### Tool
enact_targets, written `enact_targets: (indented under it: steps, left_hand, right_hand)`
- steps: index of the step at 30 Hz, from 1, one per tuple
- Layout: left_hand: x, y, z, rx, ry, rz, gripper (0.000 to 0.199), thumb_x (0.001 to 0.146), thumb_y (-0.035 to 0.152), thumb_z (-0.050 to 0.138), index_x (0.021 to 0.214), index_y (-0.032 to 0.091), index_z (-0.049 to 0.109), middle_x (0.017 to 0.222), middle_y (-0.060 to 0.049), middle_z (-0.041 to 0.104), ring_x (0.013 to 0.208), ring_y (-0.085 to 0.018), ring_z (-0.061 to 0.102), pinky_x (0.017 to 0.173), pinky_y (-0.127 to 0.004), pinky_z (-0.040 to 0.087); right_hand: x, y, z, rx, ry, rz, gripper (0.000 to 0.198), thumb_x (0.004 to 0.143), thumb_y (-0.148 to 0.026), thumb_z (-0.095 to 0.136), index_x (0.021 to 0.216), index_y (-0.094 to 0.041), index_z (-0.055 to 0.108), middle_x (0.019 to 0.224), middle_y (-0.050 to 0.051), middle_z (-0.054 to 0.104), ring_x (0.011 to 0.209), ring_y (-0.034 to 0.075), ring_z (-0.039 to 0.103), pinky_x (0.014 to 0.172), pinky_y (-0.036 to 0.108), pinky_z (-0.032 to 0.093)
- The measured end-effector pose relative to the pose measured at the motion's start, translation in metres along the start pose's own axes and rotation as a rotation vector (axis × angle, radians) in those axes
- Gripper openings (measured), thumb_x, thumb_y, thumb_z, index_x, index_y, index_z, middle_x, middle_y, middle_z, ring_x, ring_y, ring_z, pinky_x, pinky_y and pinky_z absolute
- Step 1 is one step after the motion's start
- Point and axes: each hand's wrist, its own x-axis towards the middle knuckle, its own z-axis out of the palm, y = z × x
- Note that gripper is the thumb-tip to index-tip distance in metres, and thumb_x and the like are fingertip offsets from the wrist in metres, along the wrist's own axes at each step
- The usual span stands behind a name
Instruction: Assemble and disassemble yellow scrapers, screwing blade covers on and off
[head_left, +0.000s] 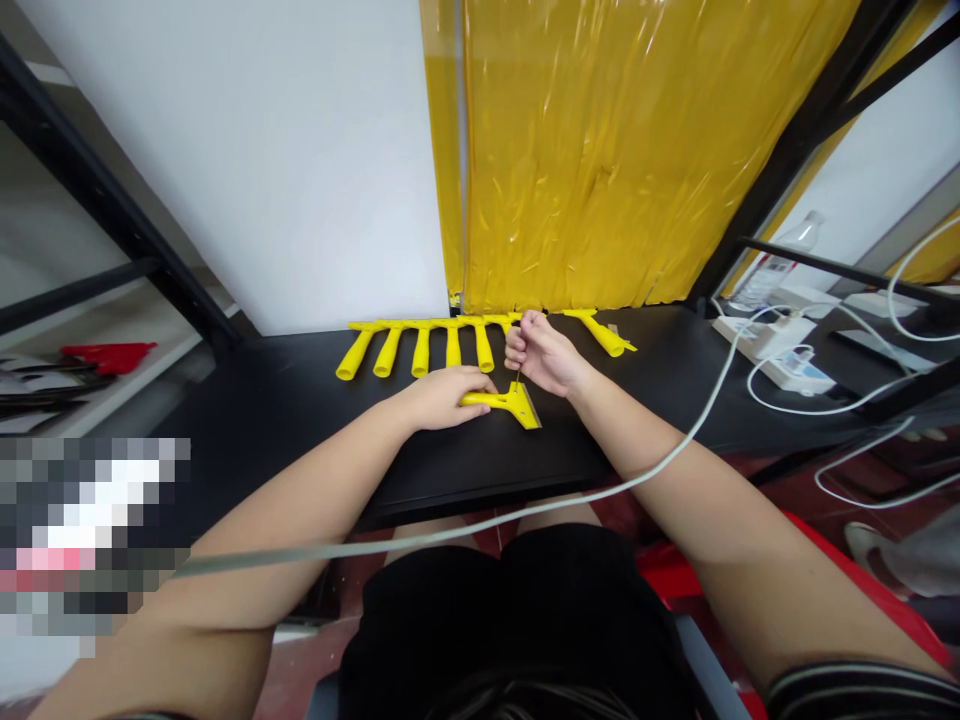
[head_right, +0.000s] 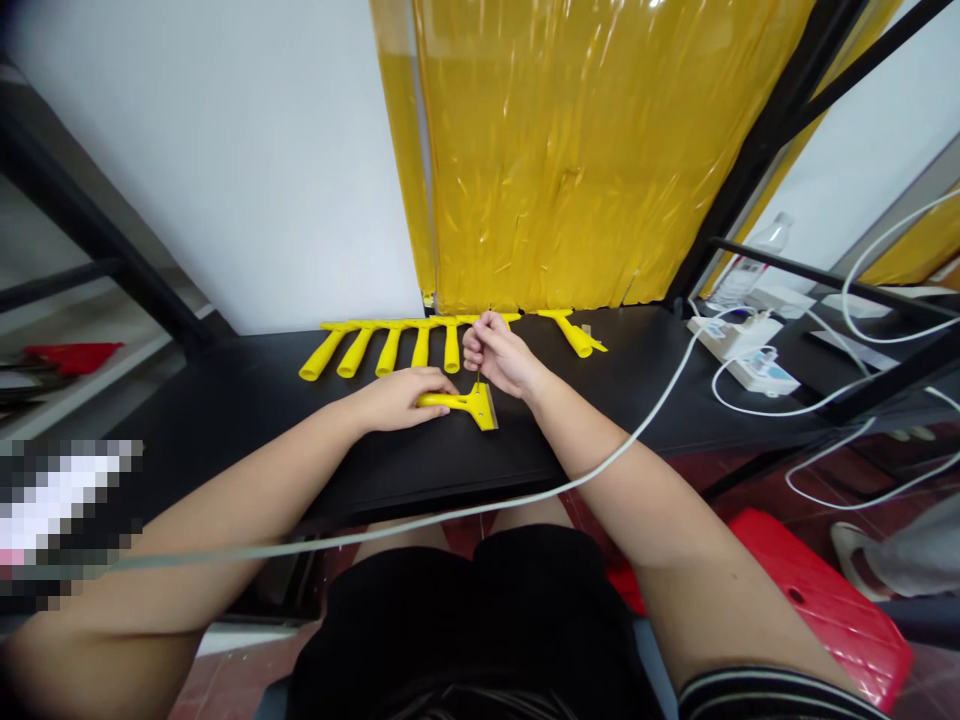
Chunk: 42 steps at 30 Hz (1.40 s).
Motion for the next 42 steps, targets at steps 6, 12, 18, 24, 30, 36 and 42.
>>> enact_targets:
  steps: [6, 12, 18, 24, 30, 36, 42]
  left_hand:
    - [-0.002, -0.004, 0.001, 0.004, 0.006, -0.002, 0.034, 0.1, 0.04, 0.06, 0.125, 0.02, 0.069, 0.12, -0.01, 0.07, 0.114, -0.026, 0.066, 0.101, -0.038, 0.05]
    - [-0.003, -0.004, 0.0, -0.007, 0.009, -0.007, 0.033, 0.099, 0.041, 0.061, 0.124, 0.022, 0.069, 0.119, -0.009, 0.07, 0.114, -0.026, 0.066, 0.1, -0.038, 0.051]
    - [-0.006, -0.002, -0.003, -0.027, 0.015, -0.054, 0.033, 0.1, 0.044, 0.06, 0.122, 0.023, 0.071, 0.119, -0.009, 0.071, 0.112, -0.026, 0.067, 0.1, -0.039, 0.051]
    - [-0.006, -0.003, -0.001, -0.046, 0.037, -0.086, 0.03, 0.1, 0.043, 0.06, 0.116, 0.021, 0.072, 0.119, -0.009, 0.072, 0.111, -0.026, 0.068, 0.1, -0.04, 0.05]
    - [-0.006, -0.005, -0.001, -0.061, 0.038, -0.082, 0.03, 0.099, 0.044, 0.061, 0.111, 0.02, 0.072, 0.115, -0.008, 0.073, 0.107, -0.025, 0.068, 0.096, -0.038, 0.051]
    - [-0.005, -0.005, -0.002, -0.072, 0.036, -0.1, 0.03, 0.098, 0.047, 0.062, 0.108, 0.021, 0.072, 0.112, -0.008, 0.072, 0.103, -0.025, 0.068, 0.09, -0.036, 0.051]
    - [-0.006, -0.006, -0.001, -0.073, 0.028, -0.121, 0.031, 0.097, 0.048, 0.063, 0.11, 0.022, 0.073, 0.112, -0.008, 0.072, 0.105, -0.026, 0.067, 0.092, -0.037, 0.051]
  right_hand:
    - [0.001, -0.001, -0.001, -0.053, 0.009, 0.097, 0.031, 0.099, -0.048, 0.067, 0.089, -0.021, 0.055, 0.063, -0.006, 0.047, 0.054, 0.011, 0.043, 0.057, 0.026, 0.04]
    - [0.001, -0.009, -0.002, 0.014, -0.016, 0.079, 0.042, 0.1, -0.066, 0.057, 0.091, -0.026, 0.05, 0.055, -0.011, 0.029, 0.046, 0.01, 0.021, 0.051, 0.022, 0.025]
    - [-0.006, -0.026, -0.008, 0.096, -0.136, 0.089, 0.032, 0.103, -0.052, 0.059, 0.089, -0.025, 0.048, 0.061, -0.008, 0.029, 0.05, 0.011, 0.026, 0.055, 0.023, 0.029]
    - [-0.015, -0.026, -0.004, 0.056, -0.332, 0.236, 0.033, 0.1, -0.045, 0.062, 0.084, -0.024, 0.041, 0.062, -0.007, 0.03, 0.054, 0.012, 0.031, 0.06, 0.025, 0.034]
    - [-0.015, -0.018, 0.001, 0.024, -0.391, 0.303, 0.037, 0.097, -0.046, 0.068, 0.086, -0.023, 0.041, 0.064, -0.007, 0.034, 0.056, 0.012, 0.032, 0.061, 0.025, 0.033]
    - [-0.021, -0.017, 0.002, -0.002, -0.401, 0.285, 0.037, 0.094, -0.039, 0.077, 0.09, -0.023, 0.045, 0.07, -0.006, 0.043, 0.063, 0.011, 0.042, 0.067, 0.026, 0.04]
    - [-0.017, -0.015, -0.003, -0.238, -0.371, 0.113, 0.035, 0.085, -0.033, 0.087, 0.091, -0.02, 0.055, 0.086, -0.002, 0.065, 0.074, 0.012, 0.063, 0.074, 0.029, 0.052]
